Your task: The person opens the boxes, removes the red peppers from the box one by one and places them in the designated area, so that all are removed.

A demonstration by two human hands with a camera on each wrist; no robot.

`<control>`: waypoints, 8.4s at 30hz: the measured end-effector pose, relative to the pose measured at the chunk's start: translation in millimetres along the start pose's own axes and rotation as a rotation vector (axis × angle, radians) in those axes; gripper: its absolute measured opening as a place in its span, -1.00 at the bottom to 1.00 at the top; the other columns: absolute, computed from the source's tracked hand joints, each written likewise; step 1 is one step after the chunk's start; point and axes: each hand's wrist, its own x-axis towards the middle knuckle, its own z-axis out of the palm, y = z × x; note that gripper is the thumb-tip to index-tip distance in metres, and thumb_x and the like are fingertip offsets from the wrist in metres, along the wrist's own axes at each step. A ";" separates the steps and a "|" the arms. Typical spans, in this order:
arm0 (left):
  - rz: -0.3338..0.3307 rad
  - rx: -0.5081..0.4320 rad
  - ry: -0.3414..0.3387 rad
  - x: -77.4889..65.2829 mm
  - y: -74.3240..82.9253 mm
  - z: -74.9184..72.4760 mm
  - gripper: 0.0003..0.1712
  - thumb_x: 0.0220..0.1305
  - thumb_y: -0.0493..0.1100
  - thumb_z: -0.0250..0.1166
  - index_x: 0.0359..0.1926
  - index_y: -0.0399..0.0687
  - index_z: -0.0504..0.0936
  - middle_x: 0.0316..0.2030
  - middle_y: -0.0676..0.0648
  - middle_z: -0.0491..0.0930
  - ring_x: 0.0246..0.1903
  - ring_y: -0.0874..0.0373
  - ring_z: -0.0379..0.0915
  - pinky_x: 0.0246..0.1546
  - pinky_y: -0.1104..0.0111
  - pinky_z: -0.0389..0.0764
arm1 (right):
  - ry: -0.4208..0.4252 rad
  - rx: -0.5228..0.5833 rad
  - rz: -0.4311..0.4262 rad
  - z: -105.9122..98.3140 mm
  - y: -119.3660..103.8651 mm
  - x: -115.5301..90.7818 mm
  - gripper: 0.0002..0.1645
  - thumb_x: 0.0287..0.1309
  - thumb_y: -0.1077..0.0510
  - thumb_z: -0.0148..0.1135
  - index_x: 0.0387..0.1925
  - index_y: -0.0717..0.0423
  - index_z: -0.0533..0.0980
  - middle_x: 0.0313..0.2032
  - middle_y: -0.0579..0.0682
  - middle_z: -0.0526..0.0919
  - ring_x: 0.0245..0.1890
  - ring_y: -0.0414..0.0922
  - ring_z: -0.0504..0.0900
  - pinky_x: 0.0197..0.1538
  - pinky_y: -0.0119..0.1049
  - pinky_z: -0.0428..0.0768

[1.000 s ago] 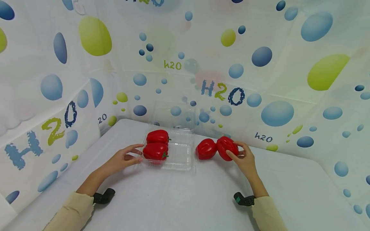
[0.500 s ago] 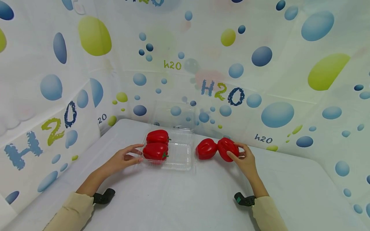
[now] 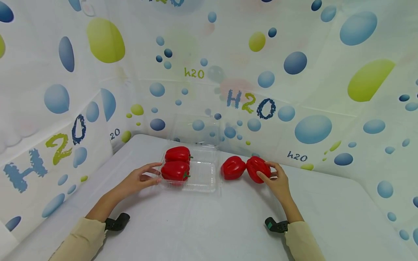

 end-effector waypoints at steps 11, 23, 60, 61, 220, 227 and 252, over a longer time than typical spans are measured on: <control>-0.017 0.005 -0.006 -0.1 -0.5 -0.8 -0.28 0.31 -0.14 0.30 0.40 -0.21 0.25 0.06 -0.38 0.50 -0.08 -0.12 0.61 -0.09 0.23 0.68 | -0.006 -0.022 0.006 -1.1 2.7 2.5 -0.37 0.16 0.07 0.38 0.21 0.15 0.38 0.16 0.14 0.48 -0.13 0.02 0.46 -0.21 -0.59 0.48; -0.022 0.007 -0.008 0.8 -3.6 -1.0 -0.28 0.31 -0.12 0.30 0.41 -0.19 0.24 0.06 -0.38 0.50 -0.06 -0.15 0.60 -0.08 0.20 0.67 | -0.012 -0.033 0.008 -1.6 4.5 2.9 -0.38 0.14 0.08 0.39 0.20 0.14 0.39 0.16 0.14 0.47 -0.13 0.00 0.44 -0.19 -0.56 0.47; 0.017 -0.035 -0.014 -0.2 0.2 -1.0 -0.29 0.30 -0.21 0.30 0.39 -0.28 0.23 0.05 -0.42 0.50 -0.11 -0.13 0.63 -0.12 0.30 0.68 | -0.007 -0.113 -0.069 1.4 9.2 2.9 -0.42 0.13 0.13 0.38 0.18 0.16 0.46 0.17 0.23 0.46 0.07 0.03 0.30 -0.12 -0.27 0.48; 0.017 -0.034 -0.015 -0.3 0.2 -1.0 -0.29 0.30 -0.21 0.30 0.39 -0.28 0.23 0.05 -0.42 0.50 -0.10 -0.13 0.63 -0.13 0.30 0.68 | -0.007 -0.110 -0.073 1.4 9.4 2.7 -0.42 0.13 0.14 0.38 0.18 0.16 0.46 0.17 0.23 0.46 0.09 0.05 0.29 -0.11 -0.25 0.48; 0.013 -0.016 -0.012 -1.2 -1.4 -1.4 -0.28 0.30 -0.20 0.29 0.40 -0.26 0.23 0.06 -0.40 0.50 -0.06 -0.16 0.61 -0.10 0.22 0.68 | -0.115 0.014 -0.351 31.3 -60.9 -19.0 -0.52 0.08 0.33 0.35 0.08 0.13 0.50 0.14 0.16 0.48 0.21 0.11 0.35 0.07 0.25 0.53; -0.001 -0.002 -0.011 -0.9 -2.8 -2.0 -0.29 0.31 -0.16 0.29 0.40 -0.23 0.24 0.05 -0.39 0.51 -0.07 -0.13 0.61 -0.10 0.22 0.68 | -0.136 0.008 -0.376 35.4 -66.1 -22.2 -0.49 0.06 0.34 0.36 0.09 0.10 0.51 0.13 0.14 0.48 0.18 0.10 0.36 0.03 0.25 0.55; -0.037 -0.029 -0.030 0.2 3.1 -1.7 -0.26 0.31 -0.14 0.29 0.42 -0.18 0.22 0.09 -0.37 0.49 -0.04 -0.12 0.59 -0.05 0.13 0.66 | -0.178 0.029 -0.402 47.6 -77.1 -30.3 -0.40 -0.02 0.31 0.42 0.11 0.12 0.48 0.17 0.17 0.46 0.20 0.16 0.38 -0.03 0.22 0.60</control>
